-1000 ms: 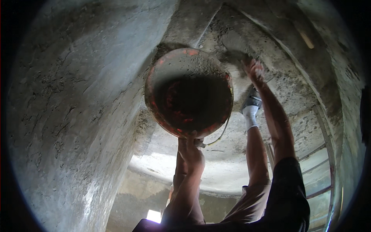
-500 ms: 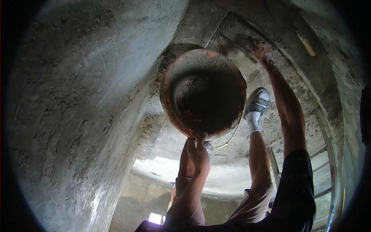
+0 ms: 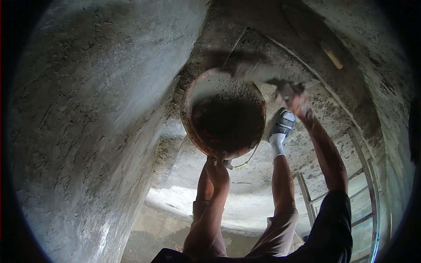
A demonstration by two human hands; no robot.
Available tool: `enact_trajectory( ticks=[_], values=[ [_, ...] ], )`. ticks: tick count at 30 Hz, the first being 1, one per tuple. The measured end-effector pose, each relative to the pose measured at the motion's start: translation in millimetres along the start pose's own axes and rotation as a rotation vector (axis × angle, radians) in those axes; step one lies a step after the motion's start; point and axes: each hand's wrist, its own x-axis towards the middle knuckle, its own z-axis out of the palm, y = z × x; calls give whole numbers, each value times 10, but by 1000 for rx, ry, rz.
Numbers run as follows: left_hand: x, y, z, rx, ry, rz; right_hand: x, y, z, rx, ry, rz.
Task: The person scoops cement from a bag into a bucket, adds water, and mixes it with a trowel. They then carry the bucket to a wall and apply the mixture to the surface using the trowel.
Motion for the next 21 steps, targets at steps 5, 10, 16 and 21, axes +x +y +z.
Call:
enact_trajectory(
  ticks=[5, 10, 16, 21],
  values=[
    [15, -82, 28, -8, 17, -39, -574, 37, -336, -194, -93, -298],
    [-44, 0, 157, 28, 41, -26, -1308, -211, -93, 559, -384, -388],
    [-5, -106, 214, 57, 44, -32, -2228, -642, 751, -81, -233, -594],
    [8, -1, 183, 115, 29, -114, -1442, -1261, 1376, 1344, -1021, 401]
  ],
)
